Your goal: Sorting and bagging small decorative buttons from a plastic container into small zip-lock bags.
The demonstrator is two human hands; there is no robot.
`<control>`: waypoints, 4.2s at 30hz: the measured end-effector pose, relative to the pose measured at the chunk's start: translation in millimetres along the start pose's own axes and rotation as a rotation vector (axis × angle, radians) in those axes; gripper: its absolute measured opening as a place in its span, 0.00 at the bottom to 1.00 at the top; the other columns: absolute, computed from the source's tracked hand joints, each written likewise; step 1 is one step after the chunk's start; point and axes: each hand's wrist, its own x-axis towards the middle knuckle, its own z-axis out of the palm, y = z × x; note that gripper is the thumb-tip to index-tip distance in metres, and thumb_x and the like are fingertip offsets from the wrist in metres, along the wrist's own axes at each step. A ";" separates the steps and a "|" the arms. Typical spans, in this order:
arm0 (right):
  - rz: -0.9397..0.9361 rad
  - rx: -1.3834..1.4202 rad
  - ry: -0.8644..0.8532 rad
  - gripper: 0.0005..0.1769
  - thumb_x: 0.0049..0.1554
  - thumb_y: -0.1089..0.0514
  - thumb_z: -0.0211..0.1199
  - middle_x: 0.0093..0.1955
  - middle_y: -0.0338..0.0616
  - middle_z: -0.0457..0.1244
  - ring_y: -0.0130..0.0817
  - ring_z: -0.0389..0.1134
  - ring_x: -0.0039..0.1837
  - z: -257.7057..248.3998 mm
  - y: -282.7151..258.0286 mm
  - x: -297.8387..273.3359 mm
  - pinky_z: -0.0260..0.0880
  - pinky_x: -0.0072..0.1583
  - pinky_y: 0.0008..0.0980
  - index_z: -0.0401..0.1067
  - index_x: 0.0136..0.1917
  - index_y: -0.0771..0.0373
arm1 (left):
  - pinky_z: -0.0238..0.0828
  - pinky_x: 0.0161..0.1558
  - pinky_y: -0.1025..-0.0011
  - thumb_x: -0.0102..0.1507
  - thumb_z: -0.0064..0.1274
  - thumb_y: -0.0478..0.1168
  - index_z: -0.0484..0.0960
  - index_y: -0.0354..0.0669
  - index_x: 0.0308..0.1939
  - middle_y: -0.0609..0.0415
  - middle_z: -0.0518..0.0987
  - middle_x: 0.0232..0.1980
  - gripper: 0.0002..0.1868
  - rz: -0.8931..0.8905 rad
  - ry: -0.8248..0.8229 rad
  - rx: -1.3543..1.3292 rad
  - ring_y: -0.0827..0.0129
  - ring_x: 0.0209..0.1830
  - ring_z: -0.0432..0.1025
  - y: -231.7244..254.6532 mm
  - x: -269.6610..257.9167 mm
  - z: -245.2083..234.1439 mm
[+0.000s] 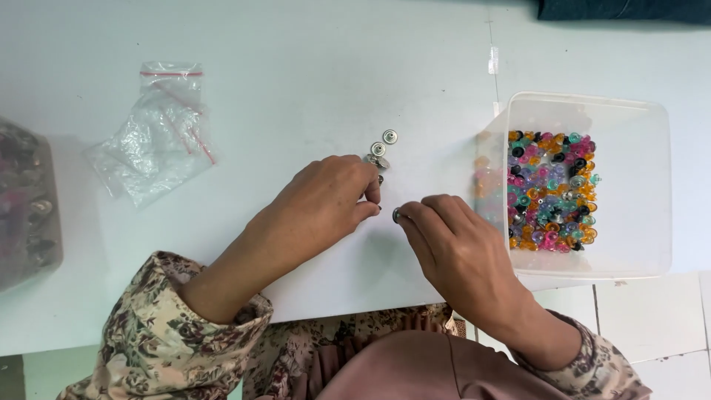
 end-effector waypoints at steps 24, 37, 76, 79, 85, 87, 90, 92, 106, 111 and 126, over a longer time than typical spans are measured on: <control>0.429 -0.442 -0.152 0.05 0.68 0.54 0.70 0.54 0.31 0.70 0.32 0.67 0.35 -135.8 131.0 -75.9 0.62 0.39 0.35 0.83 0.57 0.45 | 0.71 0.35 0.56 0.68 0.49 0.43 0.81 0.49 0.46 0.56 0.80 0.43 0.08 0.576 0.148 -0.021 0.55 0.36 0.78 132.0 53.2 3.7; 0.137 -0.806 -0.448 0.13 0.55 0.69 0.61 0.39 0.35 0.59 0.37 0.59 0.45 -77.1 177.3 -66.9 0.60 0.47 0.35 0.71 0.38 0.50 | 0.76 0.48 0.64 0.65 0.54 0.32 0.82 0.39 0.47 0.50 0.75 0.49 0.07 0.664 0.289 -0.202 0.60 0.42 0.78 136.5 127.1 54.4; 0.408 0.274 0.097 0.03 0.64 0.66 0.71 0.46 0.42 0.70 0.29 0.67 0.45 -107.4 154.3 -32.2 0.69 0.51 0.25 0.78 0.50 0.67 | 0.84 0.50 0.78 0.63 0.56 0.34 0.78 0.53 0.51 0.57 0.83 0.41 0.13 0.643 0.250 -0.664 0.75 0.42 0.81 138.2 111.5 30.6; 0.427 0.310 0.095 0.02 0.64 0.68 0.70 0.46 0.43 0.69 0.29 0.67 0.46 -109.8 153.0 -30.5 0.69 0.52 0.26 0.78 0.51 0.67 | 0.84 0.53 0.78 0.64 0.56 0.33 0.78 0.51 0.52 0.58 0.82 0.43 0.13 0.643 0.226 -0.708 0.75 0.44 0.81 137.9 110.9 30.3; 0.448 0.085 -0.051 0.12 0.68 0.69 0.61 0.43 0.38 0.70 0.27 0.70 0.39 -118.0 151.1 -29.2 0.65 0.45 0.25 0.78 0.64 0.65 | 0.76 0.40 0.82 0.65 0.59 0.32 0.79 0.52 0.52 0.59 0.73 0.40 0.13 0.578 0.203 -0.787 0.81 0.31 0.75 137.9 108.4 29.9; 0.357 -0.050 -0.168 0.18 0.65 0.70 0.55 0.57 0.56 0.70 0.52 0.72 0.48 -109.9 155.6 -29.1 0.70 0.47 0.47 0.75 0.67 0.71 | 0.79 0.42 0.83 0.65 0.61 0.31 0.80 0.52 0.50 0.58 0.74 0.40 0.13 0.591 0.227 -0.808 0.81 0.31 0.73 138.6 107.9 29.5; 0.447 -0.180 -0.420 0.35 0.50 0.79 0.46 0.46 0.57 0.61 0.61 0.62 0.36 -86.4 170.2 -30.5 0.63 0.34 0.54 0.64 0.72 0.70 | 0.77 0.41 0.83 0.65 0.60 0.30 0.80 0.52 0.48 0.58 0.73 0.41 0.13 0.609 0.263 -0.753 0.80 0.32 0.72 137.6 107.8 29.5; 0.415 -0.100 -0.450 0.23 0.54 0.79 0.47 0.49 0.58 0.63 0.57 0.65 0.40 -84.9 175.3 -33.8 0.66 0.36 0.51 0.68 0.61 0.72 | 0.78 0.43 0.82 0.65 0.59 0.30 0.80 0.51 0.49 0.58 0.73 0.41 0.12 0.625 0.271 -0.744 0.79 0.35 0.73 137.0 107.3 29.1; 0.461 -0.179 -0.390 0.26 0.59 0.71 0.57 0.60 0.53 0.69 0.57 0.71 0.46 -113.0 170.6 -37.5 0.69 0.48 0.51 0.74 0.69 0.61 | 0.81 0.47 0.81 0.64 0.62 0.36 0.80 0.53 0.46 0.61 0.76 0.45 0.09 0.652 0.290 -0.706 0.78 0.38 0.74 136.0 109.5 28.6; 0.503 -0.151 -0.509 0.37 0.49 0.80 0.47 0.57 0.51 0.70 0.55 0.73 0.46 -107.2 167.4 -35.6 0.71 0.42 0.49 0.73 0.68 0.60 | 0.80 0.46 0.79 0.64 0.61 0.34 0.80 0.52 0.48 0.60 0.75 0.43 0.11 0.670 0.316 -0.664 0.77 0.38 0.74 133.6 111.0 31.0; 0.044 -0.786 -0.451 0.10 0.52 0.71 0.60 0.46 0.37 0.59 0.38 0.57 0.49 -74.2 204.3 -53.5 0.63 0.47 0.34 0.72 0.41 0.56 | 0.77 0.42 0.79 0.64 0.59 0.32 0.80 0.52 0.48 0.61 0.78 0.47 0.11 0.670 0.321 -0.651 0.77 0.36 0.74 132.6 111.9 31.8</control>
